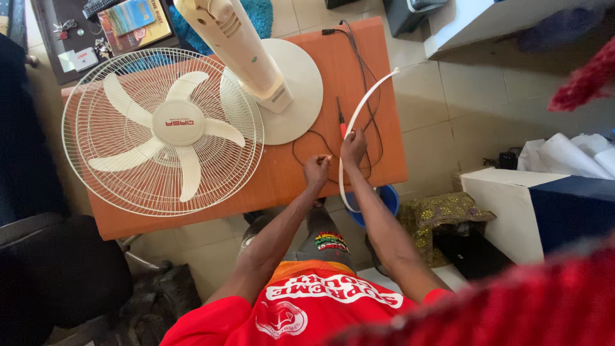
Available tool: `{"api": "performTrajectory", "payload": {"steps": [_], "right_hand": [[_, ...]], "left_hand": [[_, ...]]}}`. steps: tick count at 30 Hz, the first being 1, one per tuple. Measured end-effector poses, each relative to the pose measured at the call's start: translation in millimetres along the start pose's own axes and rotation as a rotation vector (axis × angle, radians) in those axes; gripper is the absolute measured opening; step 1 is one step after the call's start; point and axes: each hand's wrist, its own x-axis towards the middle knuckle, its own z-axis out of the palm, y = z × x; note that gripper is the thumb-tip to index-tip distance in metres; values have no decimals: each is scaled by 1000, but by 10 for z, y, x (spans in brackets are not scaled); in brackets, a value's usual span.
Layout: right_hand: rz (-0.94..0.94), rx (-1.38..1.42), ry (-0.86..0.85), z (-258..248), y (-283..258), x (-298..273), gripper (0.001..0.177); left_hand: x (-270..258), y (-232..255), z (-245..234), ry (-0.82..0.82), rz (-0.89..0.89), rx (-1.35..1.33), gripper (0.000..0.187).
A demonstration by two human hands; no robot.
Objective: The person disassembles a standing electric fan by removing the front grille and blade assembly, then reassembles it by reattaching the blade and grille. The person uses a screwdriver to loosen and tighten components and handles the fan parts on a table.
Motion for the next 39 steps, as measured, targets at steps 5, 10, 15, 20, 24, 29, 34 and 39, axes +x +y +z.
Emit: {"api": "performTrajectory", "payload": {"steps": [5,10,15,20,24,29,34,39], "right_hand": [[-32,84,76,25,-29,-50,32],[50,-73,217,-160,-132,0,51],[163,-298,39,-591,-68,188,31],[-119,-711,-101,-1883,-174,255,28],[108,-251,-176,-3034,-1042,-2,67],[-97,6,-58,-4091,-2298,-650,68],[-272,414,38,-4644,-2675,-1042,53],[-392,418,331,-4887,-2455,-1174,43]], "left_hand": [[42,-30,76,-25,-88,-134,22],[128,-20,-11,-31,-82,-216,26],[166,101,-201,-74,-238,-137,30],[63,172,-103,-244,-322,-389,25],[-484,58,435,-562,-500,-510,24],[-1161,96,1199,-905,-748,-647,25],[-1498,508,1740,-1022,-610,-465,26],[-1765,599,1685,-846,-186,21,27]]}}
